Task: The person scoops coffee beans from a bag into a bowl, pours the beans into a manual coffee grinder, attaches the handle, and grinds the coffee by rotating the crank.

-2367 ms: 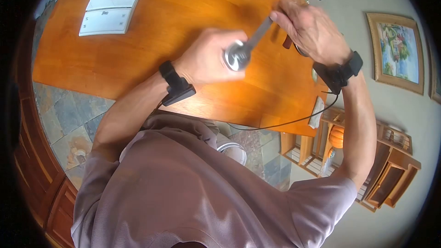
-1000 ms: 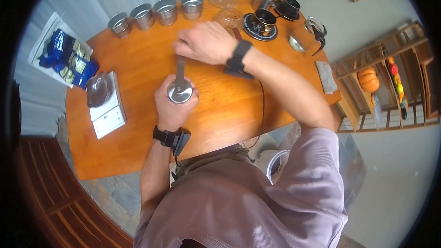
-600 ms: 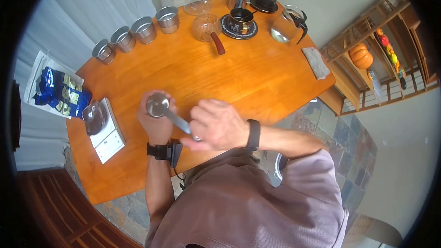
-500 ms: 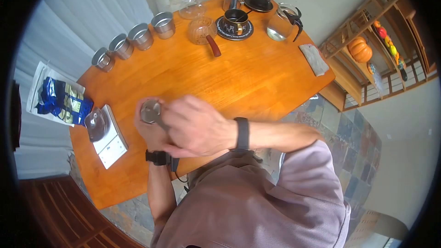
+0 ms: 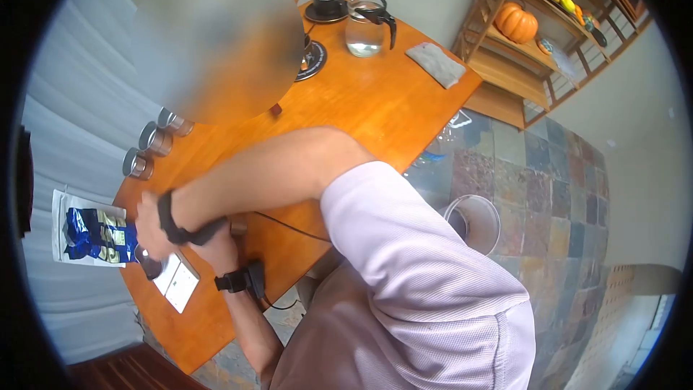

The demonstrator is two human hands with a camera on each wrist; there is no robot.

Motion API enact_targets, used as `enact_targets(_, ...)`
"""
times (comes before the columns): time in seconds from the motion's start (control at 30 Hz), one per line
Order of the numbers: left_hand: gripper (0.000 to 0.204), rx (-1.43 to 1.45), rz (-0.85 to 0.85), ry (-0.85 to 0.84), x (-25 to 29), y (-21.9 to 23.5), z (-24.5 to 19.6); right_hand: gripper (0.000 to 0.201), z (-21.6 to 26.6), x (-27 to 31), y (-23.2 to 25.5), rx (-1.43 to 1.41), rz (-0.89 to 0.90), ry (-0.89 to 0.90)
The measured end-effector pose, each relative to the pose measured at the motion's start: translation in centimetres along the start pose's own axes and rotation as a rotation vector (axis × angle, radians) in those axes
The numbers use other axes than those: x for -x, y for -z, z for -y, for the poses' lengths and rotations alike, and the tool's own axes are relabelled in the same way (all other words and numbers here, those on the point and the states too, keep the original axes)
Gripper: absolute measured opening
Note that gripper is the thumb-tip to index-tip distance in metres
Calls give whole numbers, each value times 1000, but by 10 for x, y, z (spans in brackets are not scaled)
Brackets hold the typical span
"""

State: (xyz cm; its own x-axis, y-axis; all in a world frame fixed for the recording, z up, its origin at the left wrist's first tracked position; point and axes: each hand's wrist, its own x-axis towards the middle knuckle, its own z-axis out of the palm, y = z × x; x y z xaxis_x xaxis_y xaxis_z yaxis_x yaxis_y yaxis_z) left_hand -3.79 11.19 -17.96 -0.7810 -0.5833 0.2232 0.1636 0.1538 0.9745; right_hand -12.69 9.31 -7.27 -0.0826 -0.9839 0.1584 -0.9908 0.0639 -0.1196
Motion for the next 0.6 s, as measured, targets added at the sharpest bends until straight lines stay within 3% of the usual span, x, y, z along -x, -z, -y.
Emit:
enact_targets(0.03,34,-30,40,-56,-3,4,1,38,-15,0,14,21,78,-58)
enact_targets(0.1,25,-95,74,-145,-10,5,2,38,-44,7,16,-100,68,-134)
enact_targets(0.13,25,-90,82,-145,-9,2,-1,39,-54,11,13,-221,56,-200)
enact_targets(0.2,27,8,183,-103,-6,-6,-6,42,-63,36,2,-196,-118,-216)
enact_targets(0.27,30,18,217,-83,-3,-9,-7,41,-71,50,0,-250,-150,-241)
enact_targets(0.4,28,78,141,-65,-13,4,2,37,-101,102,-6,-160,-238,-425)
enact_targets(0.47,26,51,25,-22,-10,14,3,34,-100,140,-29,-56,-429,-287)
enact_targets(0.5,26,-50,9,-43,-12,11,-4,33,-89,158,-35,140,-573,-187)
enact_targets(0.53,26,-160,-6,-60,-14,11,-9,32,-75,174,-33,38,-582,-310)
enact_targets(0.6,30,-133,-44,-176,-18,11,5,35,-41,196,-23,73,-601,-201)
